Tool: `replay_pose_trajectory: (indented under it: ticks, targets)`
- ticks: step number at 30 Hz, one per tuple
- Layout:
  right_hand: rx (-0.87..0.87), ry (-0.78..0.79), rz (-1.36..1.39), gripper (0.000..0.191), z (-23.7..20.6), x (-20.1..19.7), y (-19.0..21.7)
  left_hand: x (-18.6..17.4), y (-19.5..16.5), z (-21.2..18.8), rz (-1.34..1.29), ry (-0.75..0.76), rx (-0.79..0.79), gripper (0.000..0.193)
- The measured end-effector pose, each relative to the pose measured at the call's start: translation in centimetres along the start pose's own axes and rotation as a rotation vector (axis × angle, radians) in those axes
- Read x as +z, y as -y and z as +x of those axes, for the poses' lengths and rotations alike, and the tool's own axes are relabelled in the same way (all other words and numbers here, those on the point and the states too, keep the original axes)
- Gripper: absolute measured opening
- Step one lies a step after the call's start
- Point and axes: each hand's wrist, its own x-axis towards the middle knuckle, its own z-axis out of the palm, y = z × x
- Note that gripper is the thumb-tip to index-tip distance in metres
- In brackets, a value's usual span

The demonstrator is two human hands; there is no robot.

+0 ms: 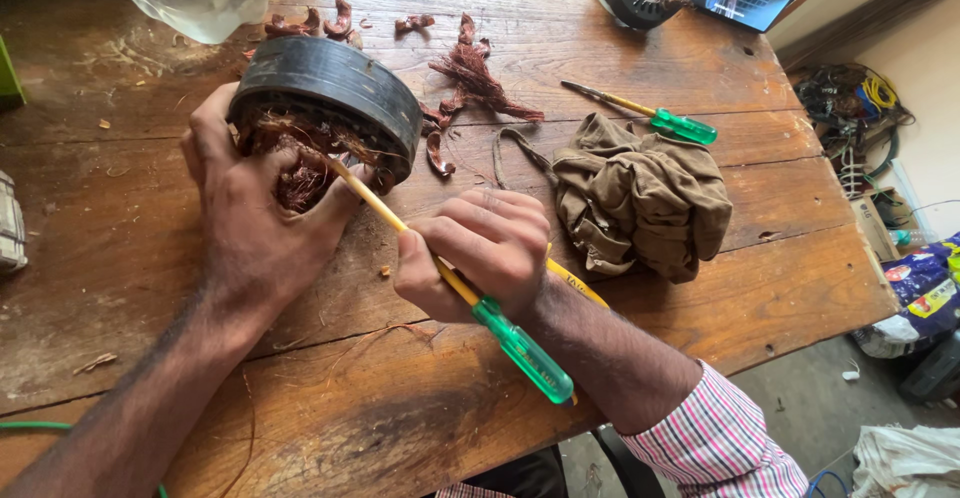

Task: The person holds a motor stator on a wooden workbench and uses a screwdriver to pry burnt copper windings out of the stator slots, pulling loosened winding pieces out by hand and setting them on the table. They rotate the stator to work on different slots and occasionally reposition it while continuing to extract the windings.

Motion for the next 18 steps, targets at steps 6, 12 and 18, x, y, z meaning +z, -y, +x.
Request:
replay_pose_trajectory:
  ticks: [6,12,18]
  targets:
    - [-0.103,-0.001,-0.001,0.003,0.1,-0.6,-0.8,-1.2,-1.4,0.8,-0.45,0.01,-0.053,0.042]
    - [-0.22,0.089,0.127,0.023,-0.3,-2.5,-1.6,-2.1,-1.6,0.8,0.068,-0.077,0.26,0.033]
    - [-0.345,-0.075,0.229,0.022,-1.7,-1.7,-2.4,-1.4,-1.5,0.5,-0.034,-0.108,0.189,0.027]
